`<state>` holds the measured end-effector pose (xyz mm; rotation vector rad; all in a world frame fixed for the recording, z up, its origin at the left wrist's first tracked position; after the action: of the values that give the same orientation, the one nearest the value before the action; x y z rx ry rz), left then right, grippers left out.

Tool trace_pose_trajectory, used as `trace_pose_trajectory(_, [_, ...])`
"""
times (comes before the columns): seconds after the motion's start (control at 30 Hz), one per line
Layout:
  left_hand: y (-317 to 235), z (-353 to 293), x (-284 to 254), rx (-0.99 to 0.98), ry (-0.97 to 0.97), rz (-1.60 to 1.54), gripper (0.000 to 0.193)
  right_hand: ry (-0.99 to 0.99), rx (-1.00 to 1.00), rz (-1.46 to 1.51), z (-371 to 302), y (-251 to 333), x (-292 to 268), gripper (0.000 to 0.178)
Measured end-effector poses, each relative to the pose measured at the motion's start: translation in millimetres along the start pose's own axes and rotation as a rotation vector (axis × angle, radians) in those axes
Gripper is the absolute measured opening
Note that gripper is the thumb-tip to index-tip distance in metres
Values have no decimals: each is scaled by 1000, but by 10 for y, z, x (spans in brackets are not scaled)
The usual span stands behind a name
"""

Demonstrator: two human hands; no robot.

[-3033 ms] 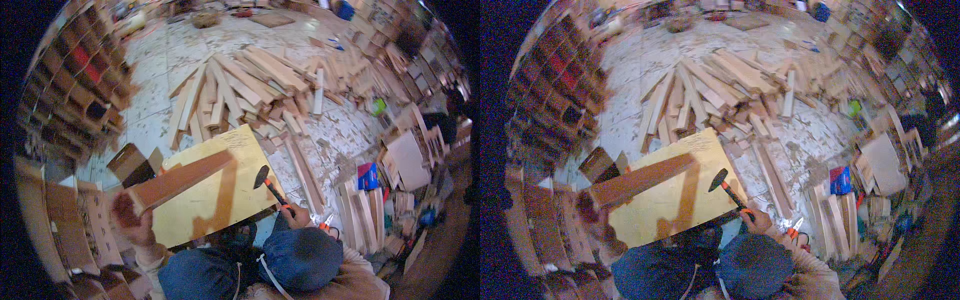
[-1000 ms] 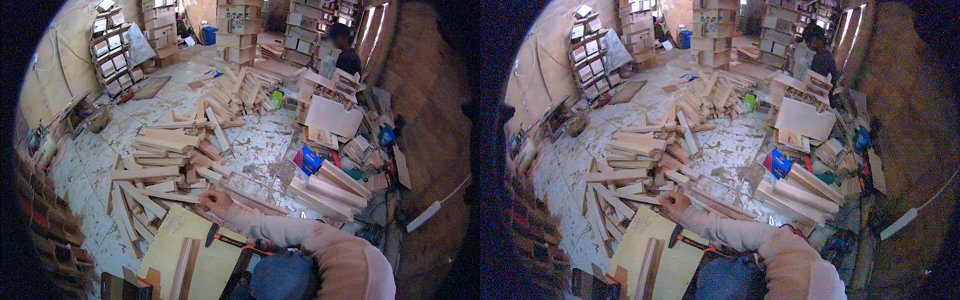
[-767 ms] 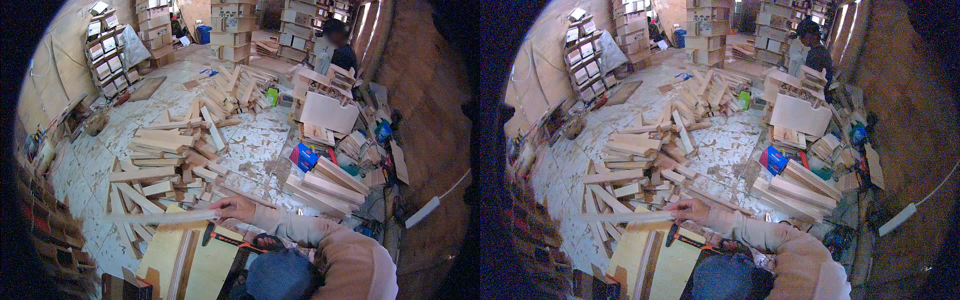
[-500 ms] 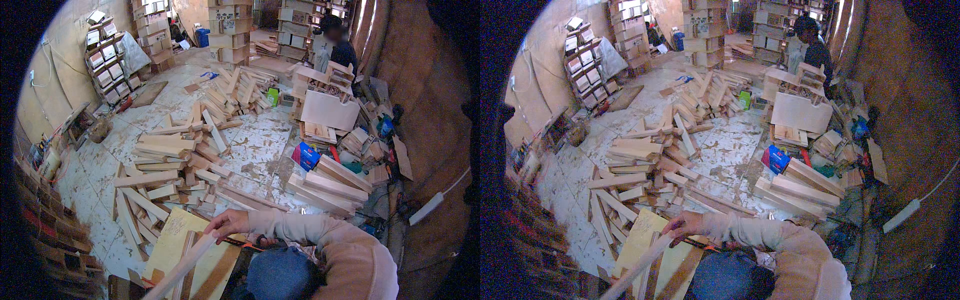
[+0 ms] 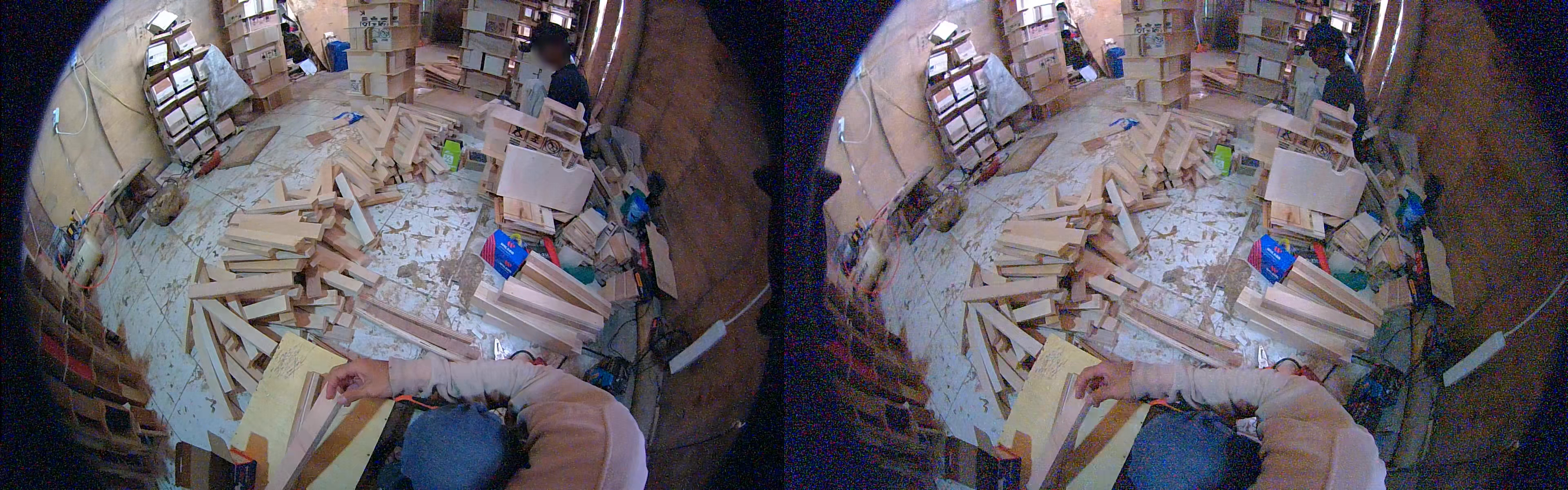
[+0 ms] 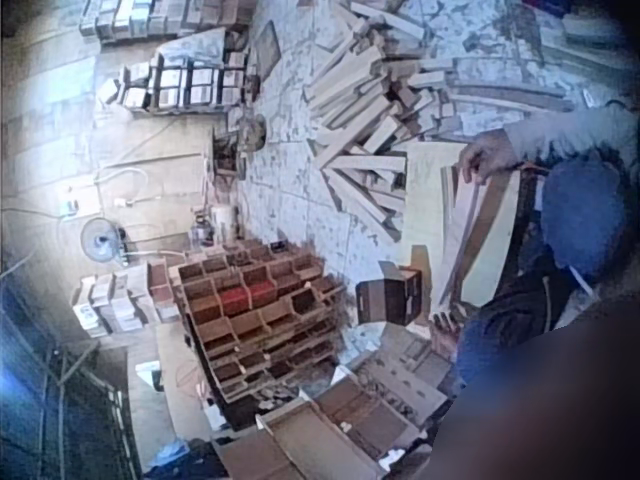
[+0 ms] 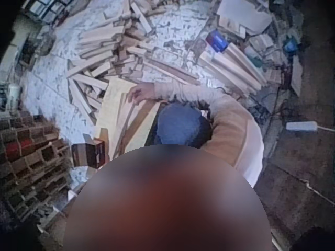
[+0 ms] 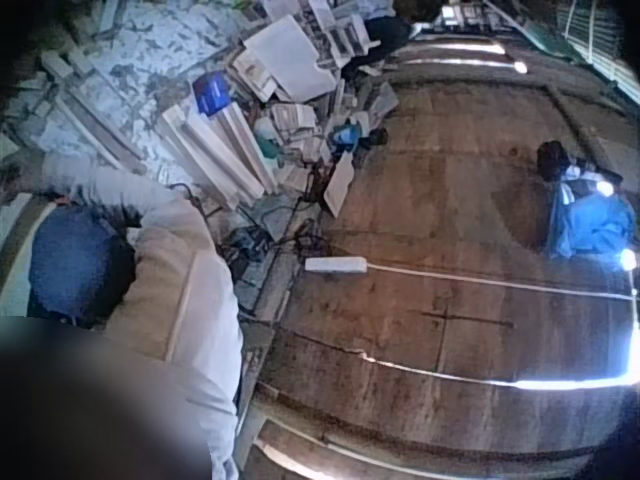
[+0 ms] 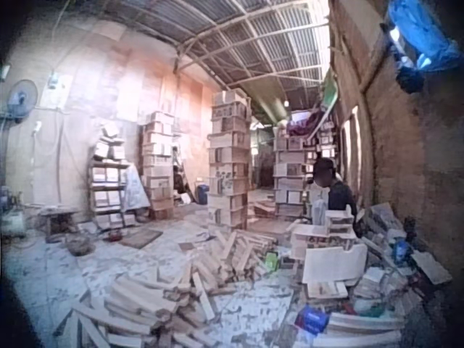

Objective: The person sits on the floor and uses a hammer to drive nails into small wooden pieces, joining them to a larger board. They repeatedly pick up pieces, align them, and hammer nails to secure them.

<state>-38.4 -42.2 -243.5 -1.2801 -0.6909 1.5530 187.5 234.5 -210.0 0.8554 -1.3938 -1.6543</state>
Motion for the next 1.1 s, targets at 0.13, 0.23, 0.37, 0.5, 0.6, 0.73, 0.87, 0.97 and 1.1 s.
trace_pose_trajectory(0.13, [4, 4, -11, -5, 4, -9, 40, 37, 171, 195, -39, 27, -17, 28])
trace_pose_trajectory(0.23, [18, -8, -16, -22, -2, -13, 39, 64, 123, 246, -62, 65, -3, 31])
trace_pose_trajectory(0.37, [22, 3, -65, -29, -14, -19, 38, 91, 121, 126, 5, 30, 34, 34])
trace_pose_trajectory(0.5, [-4, 54, -177, -41, -31, -26, 38, -22, 112, -122, 169, -161, 74, 45])
trace_pose_trajectory(0.6, [-56, 93, -228, -35, -45, -39, 37, -143, 11, -468, 284, -359, 83, 52])
trace_pose_trajectory(0.73, [-130, -65, -34, -32, -57, -58, 36, -318, -120, -780, 378, -628, 51, 47])
trace_pose_trajectory(0.87, [-219, -202, 28, -44, -63, -65, 36, -324, -171, -943, 317, -844, 60, 43])
trace_pose_trajectory(0.97, [-248, -273, 5, -56, -76, -55, 35, -368, -140, -838, 208, -953, 119, 39])
trace_pose_trajectory(1.1, [-171, -337, 58, -69, -92, -47, 34, -440, -187, -822, 174, -1020, 200, 34])
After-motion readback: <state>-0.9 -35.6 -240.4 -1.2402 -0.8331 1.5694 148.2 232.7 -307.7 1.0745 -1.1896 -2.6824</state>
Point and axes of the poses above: each hand's wrist, its own z-axis towards the middle knuckle, its own x-axis out of the palm, y = z × x, the point moved 1 cm from there along z, towards the middle knuckle
